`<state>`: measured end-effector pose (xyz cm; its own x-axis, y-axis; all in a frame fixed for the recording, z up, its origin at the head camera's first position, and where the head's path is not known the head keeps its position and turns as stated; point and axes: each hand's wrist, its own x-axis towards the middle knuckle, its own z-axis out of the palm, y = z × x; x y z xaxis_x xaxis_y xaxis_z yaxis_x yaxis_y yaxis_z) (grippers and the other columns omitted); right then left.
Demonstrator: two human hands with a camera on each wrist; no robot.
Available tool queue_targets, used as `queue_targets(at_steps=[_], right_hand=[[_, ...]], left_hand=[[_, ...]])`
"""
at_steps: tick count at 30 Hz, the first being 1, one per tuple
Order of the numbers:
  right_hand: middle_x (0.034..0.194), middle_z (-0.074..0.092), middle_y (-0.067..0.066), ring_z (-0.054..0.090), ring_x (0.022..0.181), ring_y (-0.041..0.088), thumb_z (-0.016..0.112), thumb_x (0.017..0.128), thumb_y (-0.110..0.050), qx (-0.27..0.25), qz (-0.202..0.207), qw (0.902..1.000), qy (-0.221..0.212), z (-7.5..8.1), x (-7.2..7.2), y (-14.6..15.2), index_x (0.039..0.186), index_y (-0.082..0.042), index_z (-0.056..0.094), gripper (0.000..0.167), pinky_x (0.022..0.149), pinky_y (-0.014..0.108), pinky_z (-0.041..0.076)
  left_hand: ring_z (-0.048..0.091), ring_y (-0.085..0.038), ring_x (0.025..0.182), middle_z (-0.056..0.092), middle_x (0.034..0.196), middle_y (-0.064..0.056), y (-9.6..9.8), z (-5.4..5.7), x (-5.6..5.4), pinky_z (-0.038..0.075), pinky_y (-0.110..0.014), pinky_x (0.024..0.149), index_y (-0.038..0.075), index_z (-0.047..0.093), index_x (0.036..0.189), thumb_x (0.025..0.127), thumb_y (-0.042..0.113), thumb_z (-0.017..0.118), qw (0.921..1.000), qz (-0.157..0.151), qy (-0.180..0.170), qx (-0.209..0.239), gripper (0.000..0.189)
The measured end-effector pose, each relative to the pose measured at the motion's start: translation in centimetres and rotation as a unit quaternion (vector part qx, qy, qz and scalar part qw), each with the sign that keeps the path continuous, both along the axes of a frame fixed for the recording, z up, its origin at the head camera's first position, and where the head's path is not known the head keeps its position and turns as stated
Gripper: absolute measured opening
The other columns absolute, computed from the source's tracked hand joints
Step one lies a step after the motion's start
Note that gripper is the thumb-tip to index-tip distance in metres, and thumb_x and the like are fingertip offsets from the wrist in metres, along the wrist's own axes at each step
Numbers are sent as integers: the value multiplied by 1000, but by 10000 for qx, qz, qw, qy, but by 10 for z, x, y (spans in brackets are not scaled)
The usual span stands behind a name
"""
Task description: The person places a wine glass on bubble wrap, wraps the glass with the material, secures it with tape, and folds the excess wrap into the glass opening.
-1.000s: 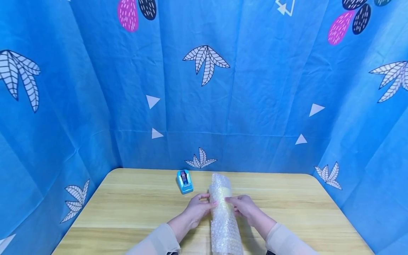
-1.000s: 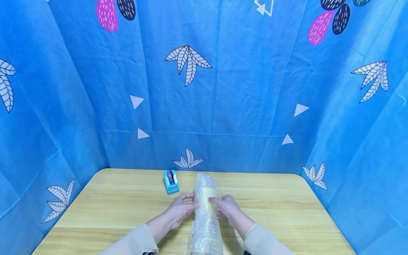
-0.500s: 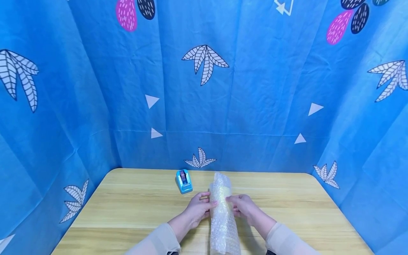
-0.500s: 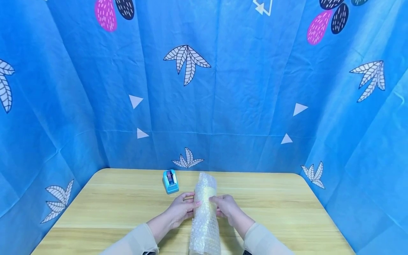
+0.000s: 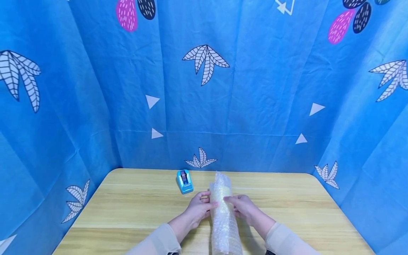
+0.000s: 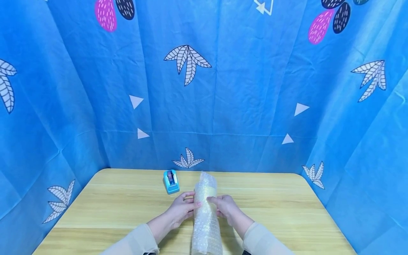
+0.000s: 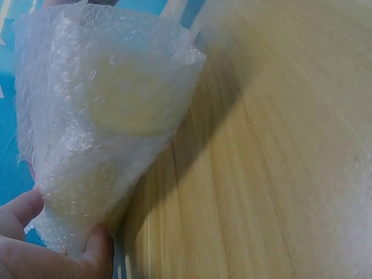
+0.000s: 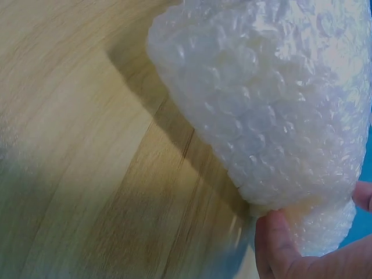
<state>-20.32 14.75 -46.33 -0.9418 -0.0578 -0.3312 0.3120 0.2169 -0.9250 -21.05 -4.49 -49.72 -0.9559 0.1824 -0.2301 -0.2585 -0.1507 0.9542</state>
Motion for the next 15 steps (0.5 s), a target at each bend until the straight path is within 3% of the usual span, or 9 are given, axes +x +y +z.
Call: queue_targets(at_steps=[10, 15], right_hand=[[94, 42, 7, 46, 83, 21, 72, 90, -31, 74, 65, 10000, 15, -3, -1, 3, 119, 11, 57, 53, 85, 38, 51], [88, 43, 4, 47, 77, 19, 72, 90, -30, 25, 41, 10000, 34, -5, -1, 4, 119, 11, 57, 52, 79, 35, 51]], left_hand=[[64, -30, 107, 54, 130, -25, 3, -2, 0, 58, -40, 89, -9, 33, 146, 82, 6, 81, 9997, 82, 53, -215, 81], [62, -34, 112, 55, 132, -26, 4, -1, 1, 57, -41, 92, -12, 40, 142, 83, 11, 82, 9992, 48, 66, -391, 76]])
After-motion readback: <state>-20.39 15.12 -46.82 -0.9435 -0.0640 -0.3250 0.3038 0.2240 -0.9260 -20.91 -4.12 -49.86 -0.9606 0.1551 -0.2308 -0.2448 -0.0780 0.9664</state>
